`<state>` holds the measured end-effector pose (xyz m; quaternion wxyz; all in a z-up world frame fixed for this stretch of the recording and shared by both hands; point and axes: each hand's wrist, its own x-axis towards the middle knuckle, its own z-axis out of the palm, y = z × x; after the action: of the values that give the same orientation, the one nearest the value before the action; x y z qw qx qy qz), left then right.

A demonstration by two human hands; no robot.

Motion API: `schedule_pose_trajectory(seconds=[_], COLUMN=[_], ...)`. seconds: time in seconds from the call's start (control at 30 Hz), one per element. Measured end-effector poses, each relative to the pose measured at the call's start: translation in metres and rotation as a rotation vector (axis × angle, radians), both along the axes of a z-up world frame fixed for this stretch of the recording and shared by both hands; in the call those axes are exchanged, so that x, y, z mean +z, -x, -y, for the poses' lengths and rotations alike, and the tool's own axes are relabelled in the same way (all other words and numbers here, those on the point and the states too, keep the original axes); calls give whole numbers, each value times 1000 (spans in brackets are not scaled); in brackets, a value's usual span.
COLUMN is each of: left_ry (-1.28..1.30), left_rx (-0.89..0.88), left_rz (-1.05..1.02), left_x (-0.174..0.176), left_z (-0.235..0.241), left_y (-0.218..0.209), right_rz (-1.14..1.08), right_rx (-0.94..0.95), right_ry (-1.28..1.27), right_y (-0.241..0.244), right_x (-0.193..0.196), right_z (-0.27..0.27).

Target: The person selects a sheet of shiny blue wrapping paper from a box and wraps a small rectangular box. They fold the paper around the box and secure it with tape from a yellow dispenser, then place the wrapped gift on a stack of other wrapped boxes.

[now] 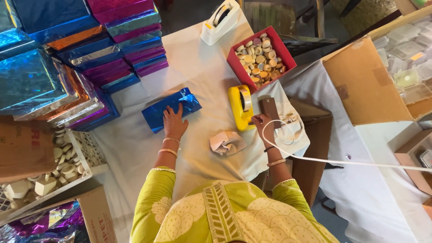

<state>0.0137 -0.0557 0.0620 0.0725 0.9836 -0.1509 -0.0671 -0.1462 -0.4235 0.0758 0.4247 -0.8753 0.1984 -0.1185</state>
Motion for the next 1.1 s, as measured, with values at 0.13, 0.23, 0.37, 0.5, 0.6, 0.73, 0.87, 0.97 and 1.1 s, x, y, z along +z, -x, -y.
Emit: schedule_pose_trajectory(seconds=[0.13,0.23,0.37,0.5,0.6,0.73,0.87,0.97,1.1], left_ry=[0,-4,4,14,14,13,13,16,3], left_rx=[9,6,4,5,6,3,0,0,-1], left_rz=[-16,-19,-7,-13,-18,-16,-21,-23,-8], left_x=[-1,0,3,2,5,3,5,4,2], left_z=[0,-1,-1,-1,-1,-2,-2,-2,-1], left_y=[-1,1,1,0,2,2,2,2,2], right_rz=[33,106,104,148,152,147,298,348,416], right_rx=[13,-22,-125,-170,-231,-304,-284,-293,-283], right_ry=[-288,-379,-350,-302,-476,-719,-808,-858,-916], right_y=[2,6,10,18,24,24,31,37,44], right_x=[4,-1,-22,-24,-55,-53,-55,-57,-87], right_z=[-5,-7,-9,-20,-18,-28,-33,-35,-33])
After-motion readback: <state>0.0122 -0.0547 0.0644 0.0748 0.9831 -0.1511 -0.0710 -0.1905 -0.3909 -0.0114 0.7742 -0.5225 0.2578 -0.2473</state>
